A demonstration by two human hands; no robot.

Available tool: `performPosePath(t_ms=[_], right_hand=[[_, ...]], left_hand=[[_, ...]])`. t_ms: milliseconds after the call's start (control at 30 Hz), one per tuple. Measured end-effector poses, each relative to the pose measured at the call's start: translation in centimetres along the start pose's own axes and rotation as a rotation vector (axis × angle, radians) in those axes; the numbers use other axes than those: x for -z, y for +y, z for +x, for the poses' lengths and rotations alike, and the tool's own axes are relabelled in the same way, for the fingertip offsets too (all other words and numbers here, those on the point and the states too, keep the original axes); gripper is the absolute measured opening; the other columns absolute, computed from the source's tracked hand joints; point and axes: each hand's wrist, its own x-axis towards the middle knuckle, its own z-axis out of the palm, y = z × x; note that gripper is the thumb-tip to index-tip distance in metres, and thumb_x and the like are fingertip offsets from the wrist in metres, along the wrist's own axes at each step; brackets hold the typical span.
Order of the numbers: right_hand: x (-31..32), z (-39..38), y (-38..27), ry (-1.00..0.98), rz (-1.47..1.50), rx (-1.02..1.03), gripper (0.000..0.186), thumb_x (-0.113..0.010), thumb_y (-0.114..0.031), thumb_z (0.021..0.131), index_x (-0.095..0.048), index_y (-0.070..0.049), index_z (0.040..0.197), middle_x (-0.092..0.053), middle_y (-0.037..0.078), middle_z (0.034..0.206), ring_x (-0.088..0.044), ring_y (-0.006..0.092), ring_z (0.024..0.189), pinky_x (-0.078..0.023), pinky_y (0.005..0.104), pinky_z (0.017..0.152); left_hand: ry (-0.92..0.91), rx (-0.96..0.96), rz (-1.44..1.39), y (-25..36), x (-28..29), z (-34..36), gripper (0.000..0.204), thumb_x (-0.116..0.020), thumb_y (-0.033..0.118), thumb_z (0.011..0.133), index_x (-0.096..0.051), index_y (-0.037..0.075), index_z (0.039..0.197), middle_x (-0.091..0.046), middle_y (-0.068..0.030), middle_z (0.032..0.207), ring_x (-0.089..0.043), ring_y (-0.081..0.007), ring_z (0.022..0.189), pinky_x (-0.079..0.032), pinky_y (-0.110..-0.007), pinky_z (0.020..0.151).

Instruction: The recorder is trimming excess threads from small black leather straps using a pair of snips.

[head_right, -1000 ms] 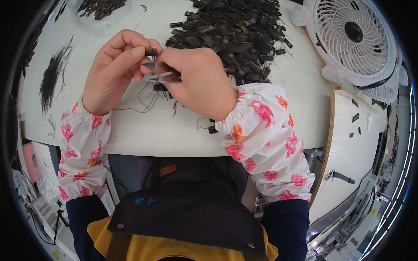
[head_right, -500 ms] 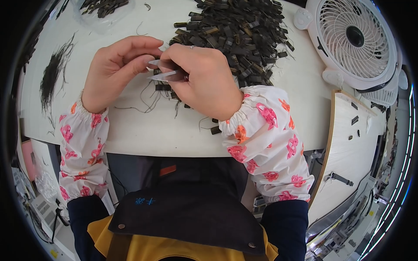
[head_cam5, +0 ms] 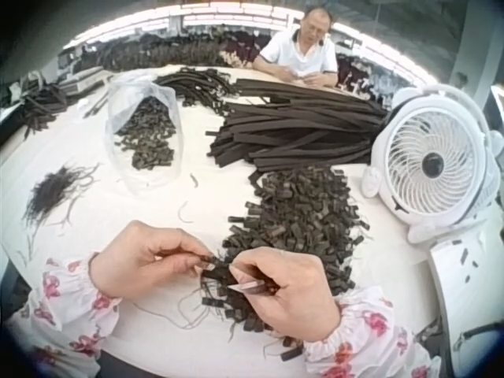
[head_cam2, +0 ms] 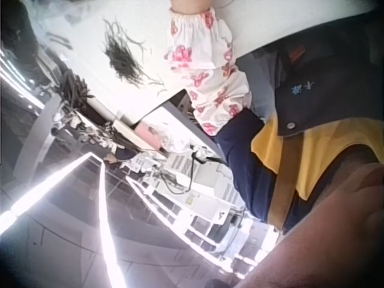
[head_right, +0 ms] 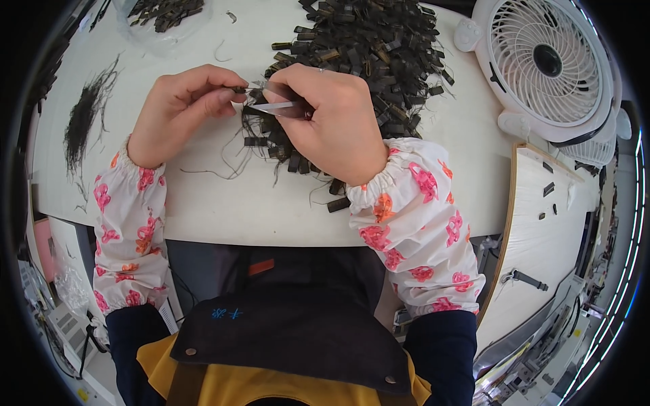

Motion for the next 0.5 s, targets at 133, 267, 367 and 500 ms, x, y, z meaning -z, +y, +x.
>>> performPosePath(t_ms=[133, 267, 367, 500], right_hand=[[-0.1, 0.0, -0.6, -0.012, -0.002, -0.008, 0.014, -0.060, 0.003, 0.065, -0.058, -0.004, 0.076, -0.055, 0.009, 0.062, -0.054, 0.0234, 0.052, -0.042, 0.0288, 0.049], [-0.3, 0.2, -0.4, -0.016, -0.016, -0.020, 0.015, -0.058, 0.004, 0.064, -0.057, -0.005, 0.076, -0.055, 0.008, 0.062, -0.054, 0.0248, 0.052, -0.043, 0.0302, 0.049], [-0.5, 0.0, -0.6, -0.023, -0.096, 0.062, 0.015, -0.060, 0.003, 0.064, -0.057, -0.005, 0.076, -0.056, 0.008, 0.065, -0.057, 0.0251, 0.055, -0.044, 0.0324, 0.048], [-0.9, -0.1, -0.7, -0.037, -0.185, 0.167, 0.014, -0.062, 0.001, 0.064, -0.056, -0.007, 0.075, -0.057, 0.006, 0.066, -0.059, 0.0237, 0.056, -0.045, 0.0339, 0.048]], left_hand=[[0.037, -0.011, -0.283, 1.1, 0.0, -0.2, 0.014, -0.051, 0.009, 0.092, -0.053, -0.001, 0.101, -0.064, -0.0077, 0.089, -0.061, -0.0092, 0.079, -0.049, -0.021, 0.069], [-0.009, 0.011, -0.442, 1.1, -0.8, 0.1, 0.014, -0.049, 0.013, 0.093, -0.049, 0.000, 0.100, -0.063, -0.0074, 0.086, -0.060, -0.0103, 0.075, -0.048, -0.022, 0.067], [0.019, 0.072, -0.573, 0.9, -1.6, 0.2, 0.014, -0.049, 0.015, 0.094, -0.049, 0.003, 0.100, -0.060, -0.0026, 0.082, -0.056, -0.0076, 0.070, -0.045, -0.020, 0.062], [0.106, 0.078, -0.516, 1.0, -2.4, 0.1, 0.011, -0.047, 0.015, 0.094, -0.049, 0.005, 0.100, -0.057, 0.0016, 0.082, -0.051, -0.0031, 0.071, -0.040, -0.017, 0.060]])
